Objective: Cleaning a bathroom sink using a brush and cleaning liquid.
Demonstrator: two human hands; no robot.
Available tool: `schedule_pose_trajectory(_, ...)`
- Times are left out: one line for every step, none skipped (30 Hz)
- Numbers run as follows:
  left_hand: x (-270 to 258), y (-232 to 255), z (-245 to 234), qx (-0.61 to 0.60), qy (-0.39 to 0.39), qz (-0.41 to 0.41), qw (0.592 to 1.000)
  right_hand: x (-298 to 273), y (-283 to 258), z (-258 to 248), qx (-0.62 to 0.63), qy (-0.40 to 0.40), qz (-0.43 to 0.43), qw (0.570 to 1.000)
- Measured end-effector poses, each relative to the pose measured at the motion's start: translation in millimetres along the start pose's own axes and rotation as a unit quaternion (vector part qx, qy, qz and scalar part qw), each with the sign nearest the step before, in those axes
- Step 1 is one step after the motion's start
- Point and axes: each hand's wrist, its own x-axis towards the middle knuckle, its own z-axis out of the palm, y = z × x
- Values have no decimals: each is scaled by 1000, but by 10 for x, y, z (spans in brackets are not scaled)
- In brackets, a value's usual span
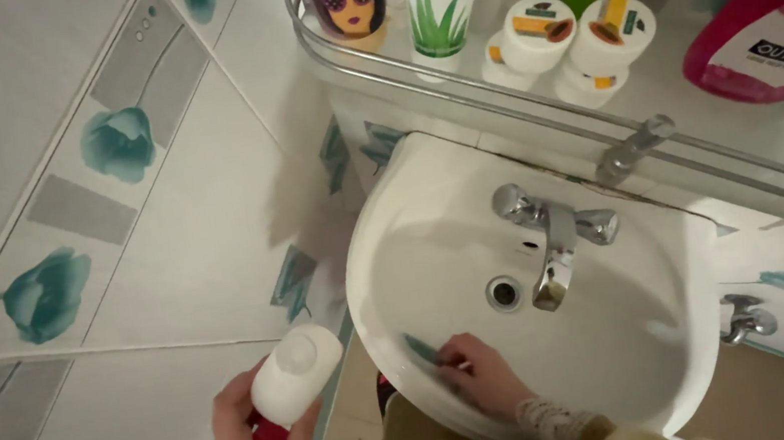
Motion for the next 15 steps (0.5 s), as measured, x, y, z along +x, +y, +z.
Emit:
schedule_pose_trajectory(-14, -16, -4, -4, 2, 10, 1000, -2, 199, -49, -57, 2, -11, 998)
schedule_pose_trajectory(-14, -10, -3, -6, 2, 11, 1000, -9, 276, -118, -58, 4, -12, 998)
schedule_pose_trajectory(-15, -2, 0, -4, -1, 19, 1000, -17, 352, -190, -152, 39, -14, 988)
schedule_pose_trajectory(-12, 4, -6, -1, -2, 28, 1000, -7, 425, -248, -243, 73, -17, 967)
schedule_pose_trajectory(4, 17, -4, -1, 0, 29, 1000, 1, 222, -155, -243, 74, -19, 967)
schedule_pose_trajectory(-12, 28, -6, -2, -1, 23, 1000, -58, 40, -54, -201, 74, 14, 977)
schedule_pose_trajectory(-29, 39, -1, -3, -2, 16, 1000, -112, -138, 41, -158, 74, 47, 984)
schedule_pose_trajectory(-15, 71, 21, -6, -7, 16, 1000, -121, -382, 44, -158, 78, 50, 983)
schedule_pose_trajectory(-2, 106, 45, 12, -9, 1, 1000, -128, -626, 45, -113, 59, 38, 991)
schedule_pose_trajectory(5, 141, 36, 32, -11, -15, 999, -140, -875, 82, -65, 38, 26, 997)
schedule_pose_trajectory(-7, 146, 39, 33, -15, -14, 999, -117, -605, 55, -63, 41, 28, 997)
schedule_pose_trajectory(8, 153, 68, 35, -16, -14, 999, -73, -341, -2, -143, 47, 39, 988)
schedule_pose_trajectory(28, 161, 93, 37, -18, -15, 999, -28, -82, -57, -223, 52, 51, 972)
schedule_pose_trajectory(43, 135, 99, 35, -17, -12, 999, 28, 105, -173, -223, 55, 49, 972)
schedule_pose_trajectory(61, 101, 102, 33, -13, 12, 999, 89, 292, -282, -288, 73, 69, 952)
